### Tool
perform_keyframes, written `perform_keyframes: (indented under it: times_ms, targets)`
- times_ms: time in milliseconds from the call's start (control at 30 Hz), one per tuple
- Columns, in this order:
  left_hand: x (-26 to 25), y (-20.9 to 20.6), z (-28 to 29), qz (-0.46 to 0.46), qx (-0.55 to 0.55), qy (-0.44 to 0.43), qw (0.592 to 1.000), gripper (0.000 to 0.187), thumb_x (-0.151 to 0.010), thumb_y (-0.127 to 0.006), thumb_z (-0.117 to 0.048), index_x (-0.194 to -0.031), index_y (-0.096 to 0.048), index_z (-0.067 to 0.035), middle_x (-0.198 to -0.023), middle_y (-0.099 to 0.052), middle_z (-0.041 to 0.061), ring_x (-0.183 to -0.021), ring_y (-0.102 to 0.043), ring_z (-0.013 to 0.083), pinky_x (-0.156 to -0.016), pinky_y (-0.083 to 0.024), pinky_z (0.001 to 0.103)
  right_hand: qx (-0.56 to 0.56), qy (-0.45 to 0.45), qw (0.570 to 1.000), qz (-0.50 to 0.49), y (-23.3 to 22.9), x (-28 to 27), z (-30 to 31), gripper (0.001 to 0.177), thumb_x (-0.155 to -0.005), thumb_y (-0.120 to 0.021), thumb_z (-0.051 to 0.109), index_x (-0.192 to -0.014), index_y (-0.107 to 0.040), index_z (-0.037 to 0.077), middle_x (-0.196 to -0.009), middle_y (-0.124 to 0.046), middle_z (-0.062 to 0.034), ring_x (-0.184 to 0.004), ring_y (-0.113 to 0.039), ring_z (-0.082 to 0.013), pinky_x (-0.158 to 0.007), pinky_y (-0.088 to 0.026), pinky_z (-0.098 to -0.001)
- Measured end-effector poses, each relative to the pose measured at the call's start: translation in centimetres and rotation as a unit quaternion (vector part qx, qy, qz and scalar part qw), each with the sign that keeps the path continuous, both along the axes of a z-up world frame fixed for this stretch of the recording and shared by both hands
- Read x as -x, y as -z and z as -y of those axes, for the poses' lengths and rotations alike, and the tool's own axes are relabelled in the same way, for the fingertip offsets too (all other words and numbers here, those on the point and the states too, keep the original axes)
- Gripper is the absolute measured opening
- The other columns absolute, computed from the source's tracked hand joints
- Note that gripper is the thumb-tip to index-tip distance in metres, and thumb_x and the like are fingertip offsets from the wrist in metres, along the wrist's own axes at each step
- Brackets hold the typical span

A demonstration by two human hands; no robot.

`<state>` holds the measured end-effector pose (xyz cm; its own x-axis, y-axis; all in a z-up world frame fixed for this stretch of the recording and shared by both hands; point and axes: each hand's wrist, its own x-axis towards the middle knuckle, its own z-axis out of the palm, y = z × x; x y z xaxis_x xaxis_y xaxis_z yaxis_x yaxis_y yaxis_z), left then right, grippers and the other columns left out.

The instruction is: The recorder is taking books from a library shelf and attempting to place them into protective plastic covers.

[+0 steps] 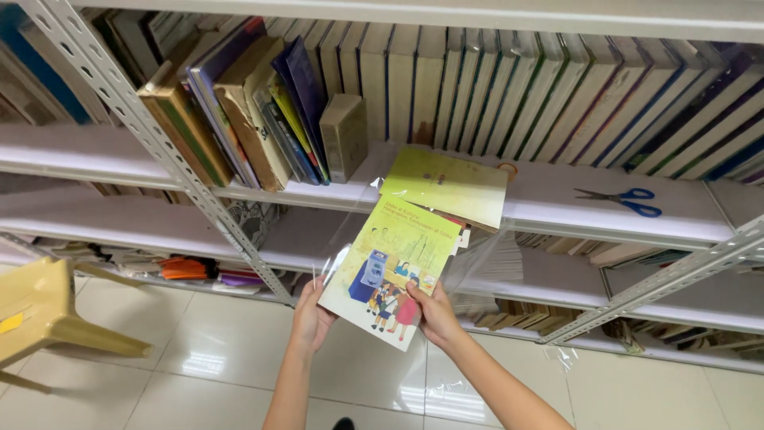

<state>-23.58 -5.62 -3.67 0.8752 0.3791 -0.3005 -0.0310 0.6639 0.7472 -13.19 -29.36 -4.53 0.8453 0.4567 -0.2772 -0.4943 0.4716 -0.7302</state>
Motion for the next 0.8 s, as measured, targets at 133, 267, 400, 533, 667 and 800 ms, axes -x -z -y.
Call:
perform_keyframes:
  times_ms: [133,267,400,533,667,800]
  targets:
    - [-0.3,4.0,-2.4,0.029,-0.002,0.031,0.999,0.026,-0.108,-0.045,-0.026,-0.127,-0.048,-0.008,-0.124,-0.066,0.011,-0.113,-0.066,0.0247,-0.093,-0.055,0.048,0.020,0.008,0.999,0.029,0.8,-0.3,-0.4,0.046,-0.095,-0.067,0.010,-0.136,-0.046,0.004,-0.128,-0.066,-0.0149,-0.111,-0.067,-0.0230,-0.093,-0.059,-0.0384]
    - [-0.4,0.8,-3.6,0.025,0.009,0.052,0.998,0.034,-0.105,-0.043,-0.023,-0.133,-0.052,-0.006,-0.125,-0.067,0.013,-0.112,-0.068,0.0259,-0.093,-0.056,0.049,0.067,0.030,0.997,0.008,-2.1,0.6,-2.2,0.046,-0.093,-0.066,0.012,-0.134,-0.046,0.008,-0.126,-0.067,-0.0124,-0.107,-0.069,-0.0216,-0.087,-0.060,-0.0386]
    - [-0.1,1.7,-5.5,-0.002,-0.021,0.092,0.996,0.036,-0.106,-0.041,-0.022,-0.135,-0.054,-0.004,-0.124,-0.068,0.012,-0.111,-0.067,0.0262,-0.091,-0.056,0.048,0.047,0.043,0.998,0.018,-0.8,0.9,-3.6,0.047,-0.092,-0.067,0.009,-0.134,-0.046,0.005,-0.126,-0.067,-0.0136,-0.108,-0.069,-0.0214,-0.089,-0.061,-0.0376]
    - [0.1,1.2,-6.4,-0.025,-0.046,0.138,0.989,0.037,-0.104,-0.042,-0.016,-0.138,-0.053,-0.005,-0.125,-0.068,0.012,-0.111,-0.068,0.0251,-0.091,-0.057,0.048,0.091,0.064,0.994,0.002,-0.1,0.4,-3.4,0.050,-0.090,-0.067,0.007,-0.135,-0.047,0.004,-0.126,-0.069,-0.0150,-0.108,-0.070,-0.0225,-0.090,-0.061,-0.0382]
    - [-0.4,1.3,-7.2,-0.026,-0.057,0.182,0.981,0.040,-0.103,-0.041,-0.013,-0.140,-0.052,-0.006,-0.123,-0.069,0.015,-0.106,-0.071,0.0249,-0.088,-0.060,0.047,0.107,0.053,0.992,0.036,-0.5,0.2,-2.9,0.051,-0.091,-0.068,0.006,-0.137,-0.047,0.002,-0.126,-0.069,-0.0151,-0.108,-0.069,-0.0213,-0.090,-0.060,-0.0356]
    - [-0.3,1.4,-8.5,-0.025,-0.055,0.240,0.969,0.041,-0.102,-0.042,-0.012,-0.142,-0.048,-0.007,-0.122,-0.070,0.016,-0.103,-0.073,0.0257,-0.086,-0.062,0.047,0.128,0.074,0.988,0.053,-0.5,0.7,-3.0,0.054,-0.090,-0.071,0.008,-0.138,-0.048,-0.006,-0.121,-0.069,-0.0187,-0.099,-0.070,-0.0228,-0.080,-0.061,-0.0373]
